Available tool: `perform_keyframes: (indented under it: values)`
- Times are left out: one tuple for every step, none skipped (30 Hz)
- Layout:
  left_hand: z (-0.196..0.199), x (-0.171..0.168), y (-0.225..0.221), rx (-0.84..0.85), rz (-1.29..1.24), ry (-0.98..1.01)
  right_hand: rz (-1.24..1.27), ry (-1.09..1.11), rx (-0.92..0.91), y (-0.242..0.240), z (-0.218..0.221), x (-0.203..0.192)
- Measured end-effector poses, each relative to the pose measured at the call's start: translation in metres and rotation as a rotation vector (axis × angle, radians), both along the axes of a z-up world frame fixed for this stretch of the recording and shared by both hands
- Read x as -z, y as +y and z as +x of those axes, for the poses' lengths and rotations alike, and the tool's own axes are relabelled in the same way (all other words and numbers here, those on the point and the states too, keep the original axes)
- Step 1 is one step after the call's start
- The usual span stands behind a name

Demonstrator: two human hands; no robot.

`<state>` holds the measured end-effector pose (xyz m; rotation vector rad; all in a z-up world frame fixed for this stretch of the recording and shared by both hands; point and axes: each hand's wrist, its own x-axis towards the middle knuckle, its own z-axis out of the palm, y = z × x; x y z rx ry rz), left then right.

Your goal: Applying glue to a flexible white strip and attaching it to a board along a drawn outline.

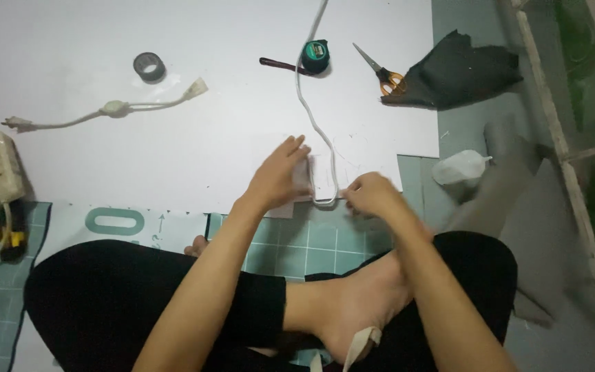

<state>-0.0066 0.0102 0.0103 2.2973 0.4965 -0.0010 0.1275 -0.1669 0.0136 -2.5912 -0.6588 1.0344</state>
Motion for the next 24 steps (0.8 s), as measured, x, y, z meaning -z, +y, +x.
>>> perform_keyframes:
  values:
    - [0.000,0.003,0.001,0.059,0.015,0.005,-0.042,0.028,0.043,0.007,-0.002,0.017]
    - [0.000,0.006,0.001,0.117,0.026,0.010,-0.086,0.056,0.085,0.013,-0.005,0.034]
    - [0.004,0.023,0.003,0.116,0.027,0.012,-0.085,0.057,0.084,0.016,-0.007,0.036]
    - [0.009,0.040,0.005,0.158,0.119,0.062,-0.100,0.019,0.097,0.019,-0.009,0.038]
    - [0.014,0.058,0.008,0.201,0.211,0.113,-0.115,-0.019,0.110,0.021,-0.010,0.040]
    - [0.014,0.054,0.006,0.199,0.209,0.114,-0.116,-0.018,0.109,0.021,-0.011,0.041]
    - [0.014,0.051,0.005,0.185,0.198,0.116,-0.100,-0.036,0.123,0.021,-0.011,0.042]
    - [0.013,0.047,0.004,0.169,0.185,0.120,-0.086,-0.052,0.136,0.020,-0.011,0.044]
    - [0.014,0.049,0.003,0.166,0.182,0.124,-0.088,-0.049,0.133,0.020,-0.008,0.050]
    - [0.015,0.050,0.002,0.159,0.191,0.127,-0.042,-0.064,0.169,0.019,-0.005,0.057]
    - [0.017,0.052,0.001,0.151,0.200,0.129,0.005,-0.080,0.206,0.018,-0.002,0.064]
    - [0.018,0.053,0.000,0.149,0.197,0.131,0.003,-0.078,0.203,0.017,-0.006,0.061]
    - [0.019,0.054,-0.001,0.145,0.197,0.146,0.014,-0.085,0.200,0.016,-0.009,0.057]
    - [0.019,0.055,-0.001,0.140,0.199,0.161,0.028,-0.090,0.198,0.017,-0.013,0.054]
    - [0.020,0.059,0.000,0.137,0.199,0.163,0.028,-0.089,0.194,0.019,-0.012,0.056]
    - [0.021,0.063,0.000,0.135,0.211,0.148,0.097,-0.110,0.206,0.020,-0.011,0.057]
    - [0.022,0.067,0.000,0.134,0.223,0.134,0.165,-0.130,0.219,0.021,-0.011,0.059]
    - [0.021,0.067,0.000,0.130,0.221,0.136,0.164,-0.128,0.214,0.022,-0.015,0.052]
    - [0.021,0.066,0.000,0.128,0.198,0.128,0.190,-0.149,0.215,0.023,-0.020,0.046]
    - [0.020,0.065,0.002,0.124,0.178,0.121,0.219,-0.169,0.215,0.026,-0.024,0.039]
    - [0.019,0.061,0.001,0.119,0.179,0.124,0.221,-0.165,0.210,0.026,-0.023,0.043]
    - [0.018,0.057,0.000,0.116,0.193,0.128,0.246,-0.183,0.204,0.025,-0.023,0.046]
    - [0.017,0.053,-0.002,0.114,0.207,0.133,0.272,-0.200,0.197,0.024,-0.022,0.050]
    - [0.017,0.057,-0.001,0.112,0.207,0.135,0.273,-0.198,0.195,0.026,-0.023,0.052]
